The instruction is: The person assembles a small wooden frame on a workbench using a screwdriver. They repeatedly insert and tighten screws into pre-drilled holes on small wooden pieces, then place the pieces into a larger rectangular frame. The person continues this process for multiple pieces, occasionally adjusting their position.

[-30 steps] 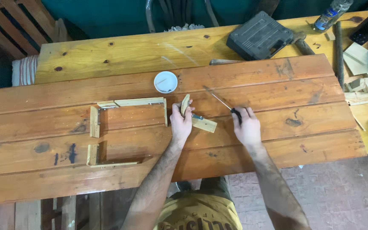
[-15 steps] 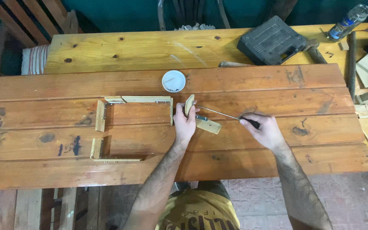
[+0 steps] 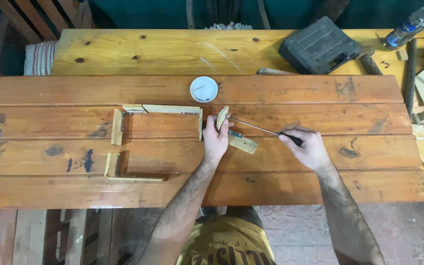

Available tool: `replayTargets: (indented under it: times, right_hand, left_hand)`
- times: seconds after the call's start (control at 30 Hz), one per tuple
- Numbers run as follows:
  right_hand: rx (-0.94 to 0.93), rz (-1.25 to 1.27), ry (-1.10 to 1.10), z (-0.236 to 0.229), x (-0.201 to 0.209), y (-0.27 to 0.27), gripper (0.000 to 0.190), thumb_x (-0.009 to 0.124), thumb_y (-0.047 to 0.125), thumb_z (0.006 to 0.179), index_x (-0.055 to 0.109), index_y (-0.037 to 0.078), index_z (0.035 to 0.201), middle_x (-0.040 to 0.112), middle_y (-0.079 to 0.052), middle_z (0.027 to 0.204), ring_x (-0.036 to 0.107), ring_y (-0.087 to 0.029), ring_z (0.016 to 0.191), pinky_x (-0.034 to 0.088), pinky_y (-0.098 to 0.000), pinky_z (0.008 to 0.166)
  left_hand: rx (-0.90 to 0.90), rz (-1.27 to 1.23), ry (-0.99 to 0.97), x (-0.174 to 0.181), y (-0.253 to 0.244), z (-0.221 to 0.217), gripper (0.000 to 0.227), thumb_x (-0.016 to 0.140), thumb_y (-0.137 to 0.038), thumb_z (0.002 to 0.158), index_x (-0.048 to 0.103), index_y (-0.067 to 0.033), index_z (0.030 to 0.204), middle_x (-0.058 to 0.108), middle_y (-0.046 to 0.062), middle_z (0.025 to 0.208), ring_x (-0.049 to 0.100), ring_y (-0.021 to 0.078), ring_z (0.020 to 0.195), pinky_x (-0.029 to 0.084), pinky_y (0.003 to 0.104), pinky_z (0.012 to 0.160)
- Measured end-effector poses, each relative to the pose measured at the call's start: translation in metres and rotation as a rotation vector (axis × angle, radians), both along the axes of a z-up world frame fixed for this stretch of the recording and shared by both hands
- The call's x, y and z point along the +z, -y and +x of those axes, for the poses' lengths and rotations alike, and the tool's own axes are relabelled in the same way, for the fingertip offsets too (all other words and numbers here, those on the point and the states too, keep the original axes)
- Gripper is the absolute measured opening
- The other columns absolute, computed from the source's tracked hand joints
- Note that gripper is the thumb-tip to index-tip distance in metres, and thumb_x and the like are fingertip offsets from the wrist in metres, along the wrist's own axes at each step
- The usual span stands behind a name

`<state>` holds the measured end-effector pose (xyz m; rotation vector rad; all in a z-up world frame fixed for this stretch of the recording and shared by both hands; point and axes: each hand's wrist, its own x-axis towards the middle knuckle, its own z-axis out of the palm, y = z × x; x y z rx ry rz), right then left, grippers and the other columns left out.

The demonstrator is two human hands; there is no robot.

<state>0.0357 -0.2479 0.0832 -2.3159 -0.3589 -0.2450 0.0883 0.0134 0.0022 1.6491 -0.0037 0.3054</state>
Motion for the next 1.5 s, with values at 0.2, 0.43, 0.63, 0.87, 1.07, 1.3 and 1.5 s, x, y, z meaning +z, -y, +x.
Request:
replayTargets:
  times: [0.2, 0.43, 0.63, 0.87, 1.07, 1.3, 1.5]
  right_hand:
    - [-0.021, 0.016, -0.009, -0.001, -0.004, 0.003, 0.006, 0.076, 0.014, 0.092, 0.081, 0.013, 0.094, 0.069, -0.014, 0.073, 0.07, -0.03, 0.066, 0.048, -0.0356, 0.058]
    - [-0.007, -0.003, 0.014, 0.0, 0.007, -0.004, 0.008, 0.078, 0.013, 0.09, 0.081, 0.01, 0.097, 0.071, -0.017, 0.076, 0.071, -0.037, 0.07, 0.05, -0.0395, 0.059]
    - [-0.004, -0.066, 0.138, 0.001, 0.007, -0.002, 0.014, 0.082, 0.015, 0.089, 0.08, 0.008, 0.101, 0.074, -0.012, 0.085, 0.072, -0.035, 0.076, 0.053, -0.0371, 0.064]
    - [0.012, -0.41, 0.495, 0.002, 0.0, 0.005, 0.019, 0.085, 0.023, 0.087, 0.08, 0.016, 0.105, 0.072, 0.0, 0.092, 0.071, -0.022, 0.083, 0.057, -0.0314, 0.073]
    - [-0.046, -0.492, 0.423, -0.001, -0.006, 0.002, 0.021, 0.082, 0.035, 0.088, 0.075, 0.023, 0.104, 0.07, 0.006, 0.091, 0.072, -0.019, 0.078, 0.058, -0.033, 0.065]
    - [-0.031, -0.453, 0.119, 0.005, 0.002, -0.009, 0.022, 0.069, 0.032, 0.098, 0.074, 0.014, 0.088, 0.076, -0.01, 0.079, 0.074, -0.037, 0.076, 0.058, -0.0486, 0.06]
    - [-0.07, -0.261, 0.151, 0.006, 0.0, -0.005, 0.018, 0.081, 0.033, 0.089, 0.077, 0.016, 0.088, 0.076, -0.006, 0.08, 0.074, -0.033, 0.077, 0.057, -0.0417, 0.061]
  left_hand:
    - [-0.014, -0.039, 0.011, -0.002, 0.001, 0.001, 0.004, 0.063, -0.009, 0.097, 0.062, -0.0067, 0.101, 0.079, 0.011, 0.084, 0.078, 0.0233, 0.079, 0.057, 0.031, 0.066]
    - [-0.03, -0.065, 0.027, 0.001, 0.0, -0.001, 0.005, 0.062, -0.006, 0.097, 0.061, -0.0014, 0.099, 0.079, 0.015, 0.089, 0.078, 0.0274, 0.082, 0.058, 0.037, 0.069]
    - [-0.042, -0.059, 0.032, -0.001, -0.001, 0.0, 0.006, 0.063, -0.007, 0.097, 0.061, -0.0016, 0.099, 0.079, 0.015, 0.091, 0.078, 0.026, 0.082, 0.058, 0.035, 0.069]
    - [-0.028, -0.036, 0.04, -0.002, 0.0, 0.0, 0.006, 0.064, -0.009, 0.097, 0.063, -0.0039, 0.098, 0.08, 0.012, 0.089, 0.078, 0.0232, 0.079, 0.058, 0.033, 0.067]
    - [-0.027, -0.035, 0.031, -0.007, 0.0, 0.001, 0.006, 0.063, -0.007, 0.097, 0.063, -0.0026, 0.1, 0.079, 0.013, 0.088, 0.078, 0.0247, 0.079, 0.058, 0.034, 0.065]
    - [-0.035, 0.064, -0.009, -0.021, -0.002, 0.004, 0.012, 0.063, -0.014, 0.098, 0.063, -0.0077, 0.108, 0.079, 0.01, 0.085, 0.078, 0.0263, 0.082, 0.058, 0.037, 0.067]
    - [-0.032, 0.055, -0.009, -0.029, -0.003, 0.006, 0.009, 0.063, -0.018, 0.1, 0.064, -0.0102, 0.105, 0.079, 0.009, 0.081, 0.076, 0.0229, 0.077, 0.057, 0.035, 0.063]
